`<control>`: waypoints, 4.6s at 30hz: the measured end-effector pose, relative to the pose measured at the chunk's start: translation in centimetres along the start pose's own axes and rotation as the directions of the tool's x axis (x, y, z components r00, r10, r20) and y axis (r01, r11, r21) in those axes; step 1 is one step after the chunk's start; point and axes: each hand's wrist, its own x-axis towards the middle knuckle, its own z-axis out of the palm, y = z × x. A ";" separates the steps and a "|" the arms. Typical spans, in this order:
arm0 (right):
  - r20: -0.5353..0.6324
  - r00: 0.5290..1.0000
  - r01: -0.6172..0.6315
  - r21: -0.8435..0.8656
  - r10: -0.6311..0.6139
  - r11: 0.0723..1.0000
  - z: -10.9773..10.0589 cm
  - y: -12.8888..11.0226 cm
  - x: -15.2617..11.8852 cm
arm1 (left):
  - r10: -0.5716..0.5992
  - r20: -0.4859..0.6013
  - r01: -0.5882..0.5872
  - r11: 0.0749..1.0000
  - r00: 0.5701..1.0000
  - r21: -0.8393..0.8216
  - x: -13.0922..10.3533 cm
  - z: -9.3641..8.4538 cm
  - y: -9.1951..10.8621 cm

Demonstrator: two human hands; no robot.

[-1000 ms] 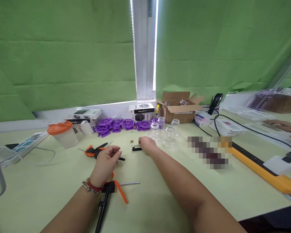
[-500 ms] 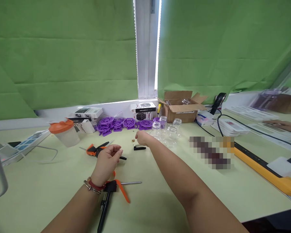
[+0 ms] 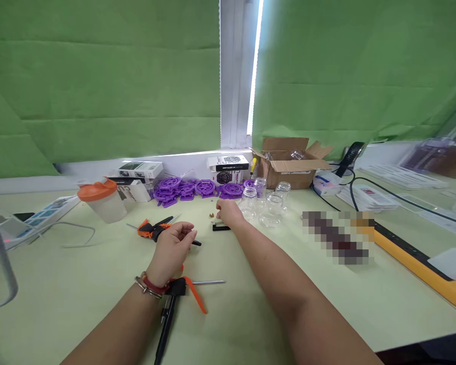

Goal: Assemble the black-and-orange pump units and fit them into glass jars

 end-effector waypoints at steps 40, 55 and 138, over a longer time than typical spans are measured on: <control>0.002 0.984 0.174 0.178 -0.178 0.969 0.8 -0.6 -1.3 | 0.032 -0.045 -0.029 0.996 0.998 0.081 0.6 -0.9 -0.5; 0.128 0.944 0.314 -0.078 -0.303 0.946 -0.7 -2.5 -3.1 | 0.050 -0.067 -0.046 0.997 0.996 0.060 0.5 -0.9 -0.2; 0.143 0.932 0.359 -0.229 -0.334 0.905 -0.4 -2.3 -1.2 | 0.051 -0.025 -0.048 0.995 0.998 0.086 0.6 -0.7 -0.5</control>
